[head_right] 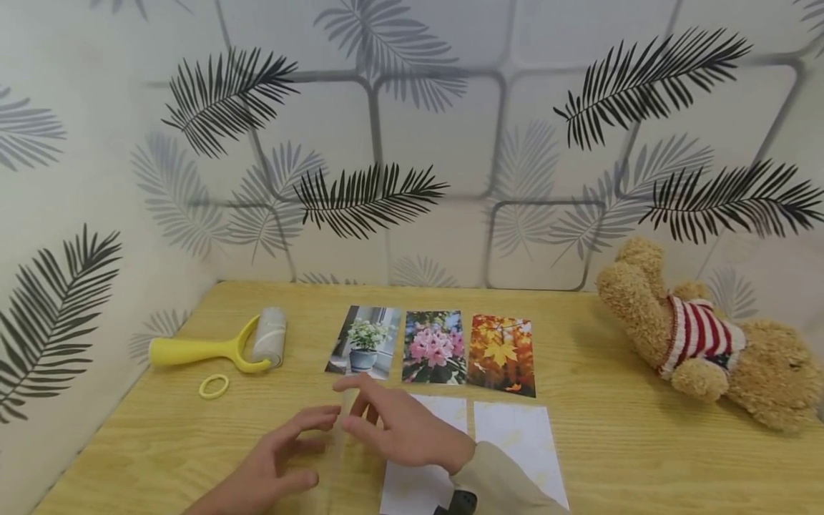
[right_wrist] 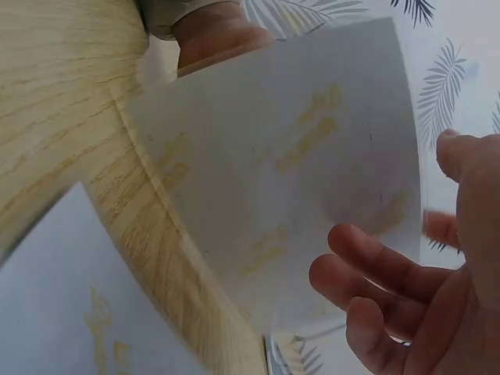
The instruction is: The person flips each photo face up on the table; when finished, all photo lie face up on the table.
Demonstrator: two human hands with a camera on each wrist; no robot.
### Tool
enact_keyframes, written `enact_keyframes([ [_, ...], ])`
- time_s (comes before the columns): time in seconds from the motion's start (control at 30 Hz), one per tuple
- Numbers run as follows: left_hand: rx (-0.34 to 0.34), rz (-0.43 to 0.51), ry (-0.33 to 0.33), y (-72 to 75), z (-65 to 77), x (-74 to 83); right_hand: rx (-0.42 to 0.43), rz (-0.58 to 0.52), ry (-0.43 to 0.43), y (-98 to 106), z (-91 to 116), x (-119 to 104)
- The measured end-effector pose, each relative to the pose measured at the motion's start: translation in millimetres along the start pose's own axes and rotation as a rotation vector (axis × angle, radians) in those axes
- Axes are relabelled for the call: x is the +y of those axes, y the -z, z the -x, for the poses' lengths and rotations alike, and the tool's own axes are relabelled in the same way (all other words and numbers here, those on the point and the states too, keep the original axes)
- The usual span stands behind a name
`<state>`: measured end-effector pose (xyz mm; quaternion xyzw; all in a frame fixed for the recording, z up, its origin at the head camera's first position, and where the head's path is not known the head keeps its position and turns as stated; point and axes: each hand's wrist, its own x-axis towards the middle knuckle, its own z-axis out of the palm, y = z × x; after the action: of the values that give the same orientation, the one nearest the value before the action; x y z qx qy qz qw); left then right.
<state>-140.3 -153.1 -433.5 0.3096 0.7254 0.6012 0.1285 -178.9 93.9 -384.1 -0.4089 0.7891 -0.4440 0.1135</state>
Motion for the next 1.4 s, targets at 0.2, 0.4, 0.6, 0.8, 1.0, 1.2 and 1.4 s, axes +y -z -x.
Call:
enact_keyframes([
  [0.2,-0.05,-0.085,0.098,-3.3,-2.0,-1.1,-0.002,0.004,-0.055,2.1,3.7,-4.5],
  [0.4,-0.052,-0.231,0.087,-3.5,-3.0,-4.2,-0.046,0.09,-0.202,0.3,9.1,-6.8],
  [0.6,-0.094,-0.453,0.087,-1.2,-3.2,-6.2,-0.063,0.125,-0.297,-5.9,11.7,0.1],
  [0.8,-0.109,-0.479,0.107,-1.7,-1.7,-6.5,-0.051,0.12,-0.346,-10.5,9.0,9.7],
  [1.0,-0.052,-0.556,0.074,-4.0,0.0,-10.1,-0.039,0.144,-0.347,-13.5,6.1,14.4],
  [1.2,-0.017,-0.565,0.052,-2.6,-0.7,-10.5,-0.016,0.207,-0.374,-15.9,3.5,19.0],
  [1.4,0.016,-0.532,0.121,5.7,-1.7,-9.6,-0.004,0.254,-0.33,-14.9,-4.3,21.2],
])
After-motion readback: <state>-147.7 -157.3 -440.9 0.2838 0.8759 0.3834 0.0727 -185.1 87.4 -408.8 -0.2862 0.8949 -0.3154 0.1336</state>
